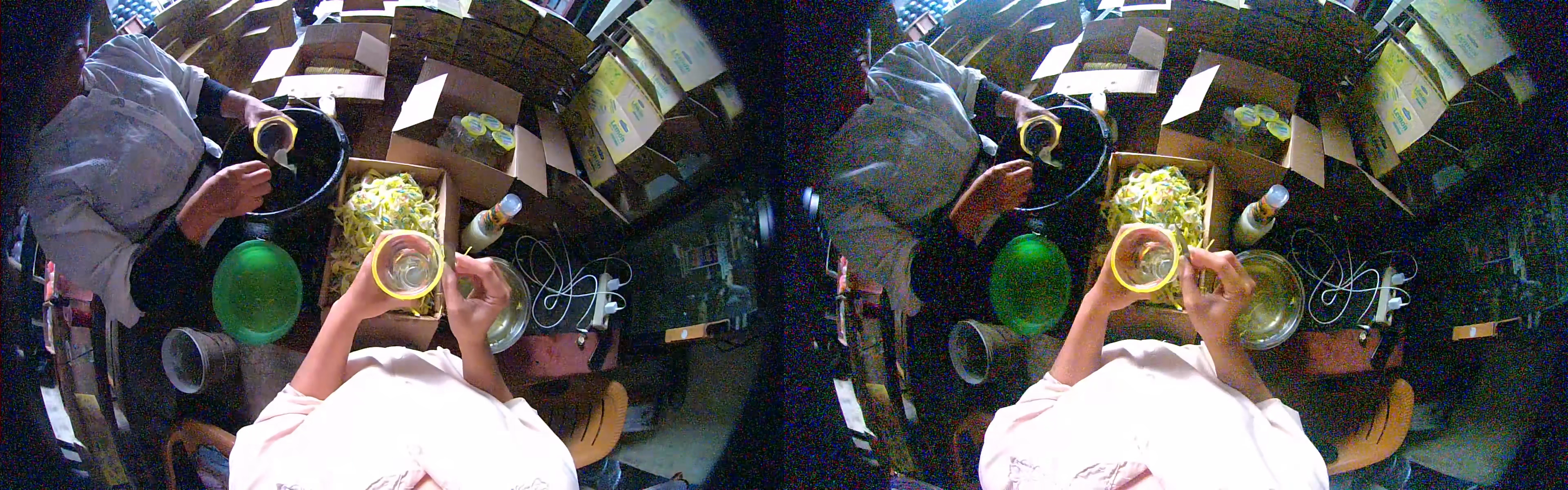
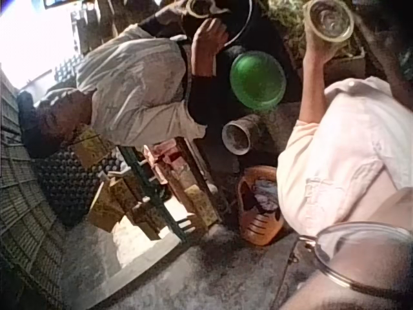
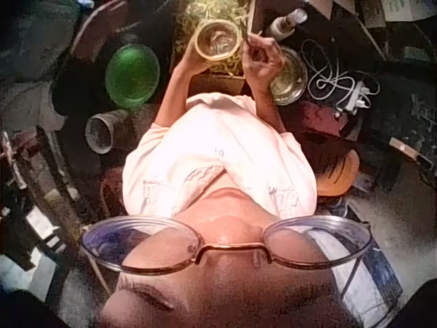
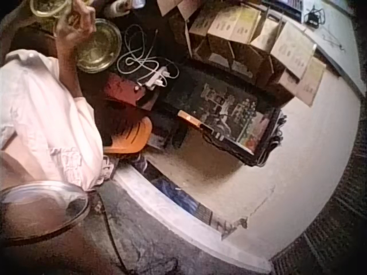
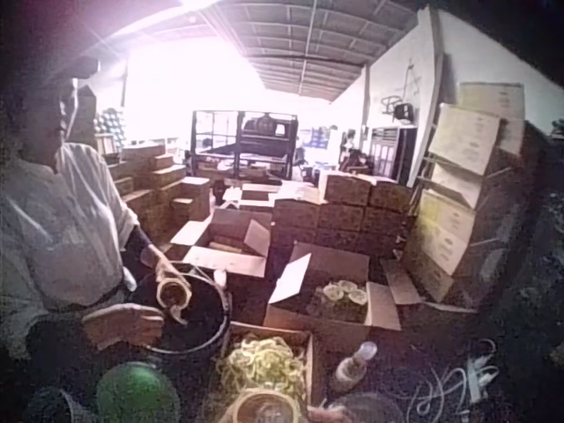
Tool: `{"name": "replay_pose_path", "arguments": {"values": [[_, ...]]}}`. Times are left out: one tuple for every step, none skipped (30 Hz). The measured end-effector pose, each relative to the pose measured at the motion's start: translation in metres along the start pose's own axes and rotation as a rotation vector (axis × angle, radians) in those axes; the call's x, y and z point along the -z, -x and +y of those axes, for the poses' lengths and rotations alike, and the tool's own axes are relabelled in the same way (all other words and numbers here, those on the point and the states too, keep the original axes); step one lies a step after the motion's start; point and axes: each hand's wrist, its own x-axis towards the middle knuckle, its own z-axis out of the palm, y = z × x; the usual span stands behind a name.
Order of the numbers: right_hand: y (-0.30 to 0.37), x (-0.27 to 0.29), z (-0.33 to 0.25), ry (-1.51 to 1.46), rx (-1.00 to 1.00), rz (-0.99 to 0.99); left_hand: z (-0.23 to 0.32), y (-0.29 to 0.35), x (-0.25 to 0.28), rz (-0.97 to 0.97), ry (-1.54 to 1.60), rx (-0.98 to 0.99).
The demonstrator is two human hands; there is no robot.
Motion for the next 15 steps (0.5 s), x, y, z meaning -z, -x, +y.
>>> {"name": "replay_pose_path", "arguments": {"values": [[0.0001, 0.0007, -0.0008, 0.001, 0.001, 0.0, -0.0005, 0.0003, -0.0002, 0.013, 0.037, 0.002], [0.0001, 0.0013, -0.0019, 0.004, 0.019, -0.011, -0.0008, 0.0004, -0.0001, 0.025, 0.073, 0.005], [0.0002, 0.0015, -0.0027, 0.005, 0.036, -0.023, 0.0003, 0.0002, 0.0004, 0.025, 0.073, 0.005], [0.0006, 0.0011, -0.0031, 0.005, 0.036, -0.023, 0.002, -0.0002, 0.0011, 0.016, 0.067, 0.014], [0.0009, 0.0003, -0.0037, 0.008, 0.032, -0.017, 0.003, -0.0004, 0.0016, 0.007, 0.061, 0.023], [0.0012, -0.0004, -0.0038, 0.011, 0.029, -0.012, 0.0028, -0.0001, 0.0018, 0.008, 0.061, 0.023], [0.0012, -0.0009, -0.0043, 0.011, 0.03, -0.013, 0.0024, 0.0004, 0.0019, -0.001, 0.032, 0.02], [0.0009, -0.0012, -0.0053, 0.023, 0.027, -0.019, 0.0021, 0.0009, 0.0022, -0.011, 0.003, 0.017], [0.0003, -0.0014, -0.0059, 0.036, 0.027, -0.023, 0.002, 0.001, 0.0029, -0.01, 0.003, 0.015], [-0.0001, -0.0019, -0.0049, 0.036, 0.028, -0.023, 0.0021, 0.0014, 0.0041, -0.015, 0.01, 0.048], [-0.0003, -0.0025, -0.003, 0.029, 0.048, -0.031, 0.0023, 0.0015, 0.0051, -0.019, 0.018, 0.081], [-0.0005, -0.0027, -0.0019, 0.02, 0.066, -0.038, 0.0031, 0.0014, 0.0055, -0.018, 0.017, 0.08], [-0.0007, -0.0029, -0.0021, 0.019, 0.067, -0.038, 0.0046, 0.0009, 0.0057, -0.023, 0.017, 0.091], [-0.001, -0.003, -0.0025, 0.028, 0.067, -0.038, 0.006, 0.0004, 0.0059, -0.027, 0.018, 0.101], [-0.001, -0.0033, -0.0029, 0.039, 0.067, -0.04, 0.0068, 0.0002, 0.0063, -0.027, 0.019, 0.102]]}}
